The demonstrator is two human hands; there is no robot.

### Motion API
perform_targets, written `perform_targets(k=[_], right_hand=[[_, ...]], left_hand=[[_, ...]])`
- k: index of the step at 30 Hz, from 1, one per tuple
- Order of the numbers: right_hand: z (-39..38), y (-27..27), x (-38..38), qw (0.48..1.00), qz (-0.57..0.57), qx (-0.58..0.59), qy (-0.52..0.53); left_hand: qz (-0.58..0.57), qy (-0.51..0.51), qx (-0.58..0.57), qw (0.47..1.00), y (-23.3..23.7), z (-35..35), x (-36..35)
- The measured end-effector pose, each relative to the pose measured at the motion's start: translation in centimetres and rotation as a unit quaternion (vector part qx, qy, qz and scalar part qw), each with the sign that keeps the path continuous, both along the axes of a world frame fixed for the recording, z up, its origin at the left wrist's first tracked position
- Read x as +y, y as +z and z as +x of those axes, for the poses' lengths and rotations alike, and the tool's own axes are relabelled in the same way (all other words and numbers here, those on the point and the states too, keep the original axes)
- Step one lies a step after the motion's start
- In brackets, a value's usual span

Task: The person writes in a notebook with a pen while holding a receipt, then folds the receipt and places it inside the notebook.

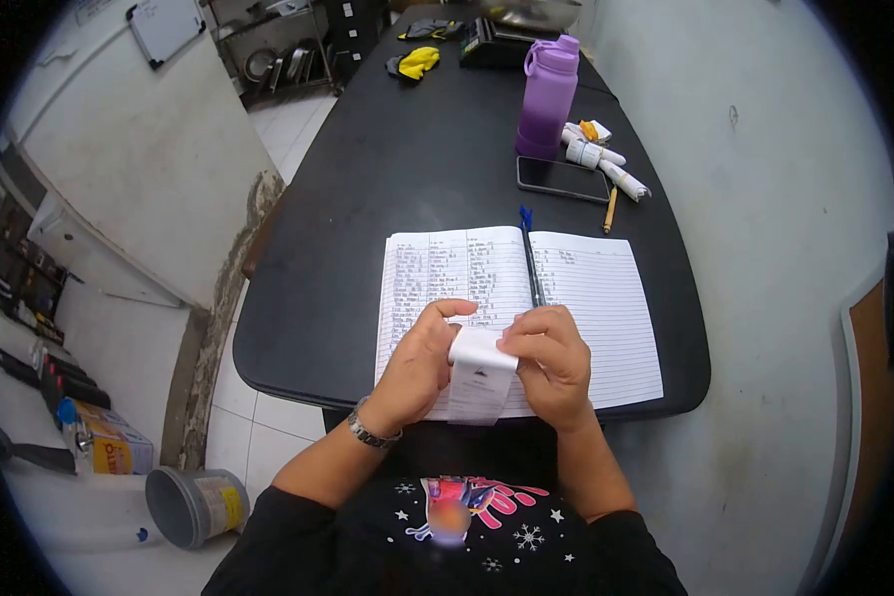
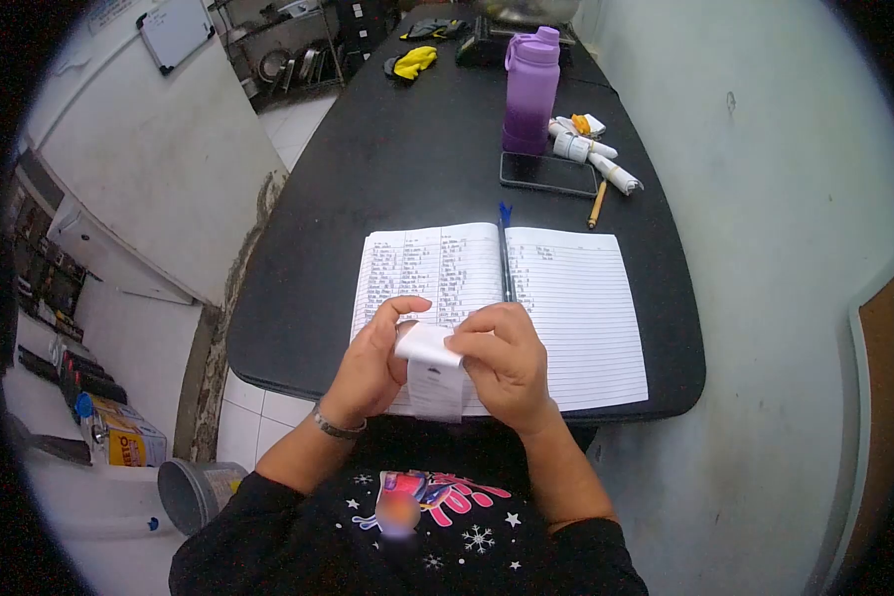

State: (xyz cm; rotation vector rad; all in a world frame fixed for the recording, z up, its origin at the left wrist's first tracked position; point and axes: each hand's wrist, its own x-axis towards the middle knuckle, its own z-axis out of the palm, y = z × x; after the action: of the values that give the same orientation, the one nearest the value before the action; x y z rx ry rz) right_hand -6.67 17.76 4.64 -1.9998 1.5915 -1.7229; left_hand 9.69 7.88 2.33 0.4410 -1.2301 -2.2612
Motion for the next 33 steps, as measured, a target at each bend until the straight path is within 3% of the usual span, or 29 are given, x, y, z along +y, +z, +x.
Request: perform_targets(k=[3, 5, 8, 14, 18, 21, 24, 27, 30, 32, 33], right_hand=[[-0.1, 0.1, 0.0, 0.993, -0.041, 0.109, -0.018], [0.0, 0.1, 0.1, 0.99, -0.038, 0.133, -0.021], [0.1, 0.1, 0.3, 0.985, -0.05, 0.161, -0.037], [0.0, 0.0, 0.3, 0.975, -0.071, 0.201, -0.058], [0.0, 0.4, 0.1, 0.972, -0.07, 0.217, -0.055], [0.9, 0.2, -0.2, 0.996, -0.025, 0.015, -0.079], [1.3, 0.1, 0.5, 0.969, 0.113, -0.221, 0.008], [1.0, -0.8, 0.6, 0.958, 0.19, -0.212, 0.037], [1.1, -0.4, 0.4, 0.977, 0.11, -0.18, 0.01], [0.6, -0.2, 0.4, 0.996, 0.042, -0.076, -0.014], [0.3, -0.1, 0.3, 0.999, 0.008, -0.024, -0.027]], left_hand=[[0.013, 0.0, 0.01, 1.0, 0.4, 0.0, -0.5], [-0.039, 0.019, 0.0, 0.999, 1.1, -0.3, -0.2], [-0.016, 0.011, -0.008, 1.0, 2.0, -0.5, 0.5], [0.133, -0.038, 0.009, 0.99, 1.6, -0.4, 0.5], [0.075, 0.006, -0.01, 0.997, 0.8, -0.5, 0.6], [-0.048, 0.072, -0.021, 0.996, 0.0, -0.5, 0.7], [-0.132, 0.114, -0.038, 0.984, 0.6, -0.5, 1.0], [-0.187, 0.111, -0.052, 0.975, 0.8, -0.5, 1.4], [-0.217, 0.082, -0.083, 0.969, 0.8, -0.4, 1.3], [-0.214, 0.047, -0.121, 0.968, 0.7, -0.1, 0.8], [-0.154, 0.04, -0.083, 0.984, 0.5, -0.2, 0.9]])
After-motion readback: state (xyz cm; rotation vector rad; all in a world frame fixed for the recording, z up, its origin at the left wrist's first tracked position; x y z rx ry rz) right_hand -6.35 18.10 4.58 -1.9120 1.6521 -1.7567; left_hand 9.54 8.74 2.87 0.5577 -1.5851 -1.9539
